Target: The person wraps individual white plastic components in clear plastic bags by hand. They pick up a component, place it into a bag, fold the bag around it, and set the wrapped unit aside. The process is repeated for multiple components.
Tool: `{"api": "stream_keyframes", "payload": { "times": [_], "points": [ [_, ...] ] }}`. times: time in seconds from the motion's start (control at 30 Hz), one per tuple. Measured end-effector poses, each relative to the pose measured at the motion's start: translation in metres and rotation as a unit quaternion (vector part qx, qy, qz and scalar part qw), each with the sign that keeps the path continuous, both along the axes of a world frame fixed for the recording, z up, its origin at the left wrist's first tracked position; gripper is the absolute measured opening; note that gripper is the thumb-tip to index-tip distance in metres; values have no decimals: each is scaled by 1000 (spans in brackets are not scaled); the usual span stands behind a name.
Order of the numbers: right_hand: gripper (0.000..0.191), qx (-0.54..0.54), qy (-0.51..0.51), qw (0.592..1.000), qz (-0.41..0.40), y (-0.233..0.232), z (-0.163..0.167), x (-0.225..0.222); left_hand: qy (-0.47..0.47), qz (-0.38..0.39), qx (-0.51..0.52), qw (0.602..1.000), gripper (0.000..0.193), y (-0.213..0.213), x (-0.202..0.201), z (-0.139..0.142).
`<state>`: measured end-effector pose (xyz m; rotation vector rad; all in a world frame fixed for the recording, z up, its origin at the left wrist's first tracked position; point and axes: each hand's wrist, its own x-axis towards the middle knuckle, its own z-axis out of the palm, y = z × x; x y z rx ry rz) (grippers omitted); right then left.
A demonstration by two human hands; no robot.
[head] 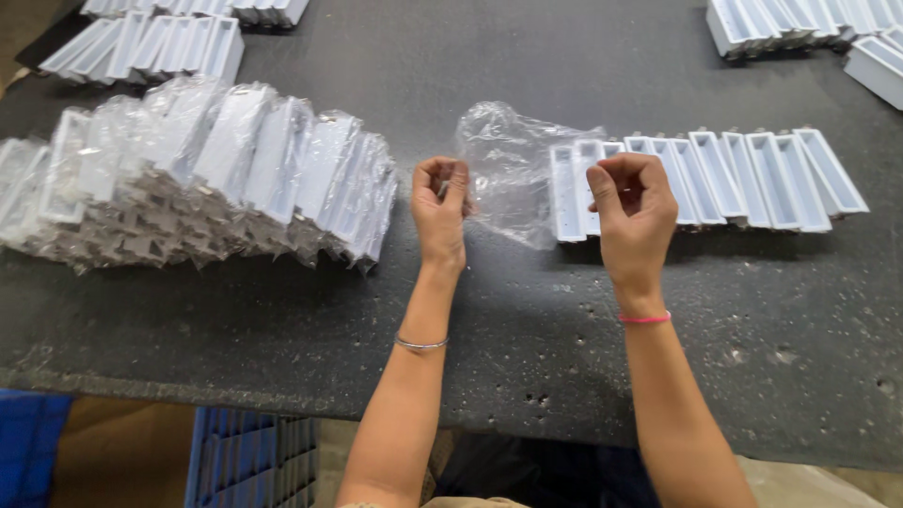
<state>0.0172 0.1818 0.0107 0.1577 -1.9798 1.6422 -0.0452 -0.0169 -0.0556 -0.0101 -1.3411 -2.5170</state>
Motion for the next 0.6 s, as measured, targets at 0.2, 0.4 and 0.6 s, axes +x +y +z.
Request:
{"api": "stream_keyframes", "payload": {
  "times": [0.2,0.4,0.6],
  "points": [
    [19,160,60,983,-68,-12,19,9,9,18,-16,1000,26,4,1,-2],
    [34,259,68,963,-36,-13,11,7,58,96,-304,946,28,-1,8,1],
    [56,-91,-62,956,273,-6,-9,-1,3,-40,-268,963,14,-6,15,6]
  ]
}}
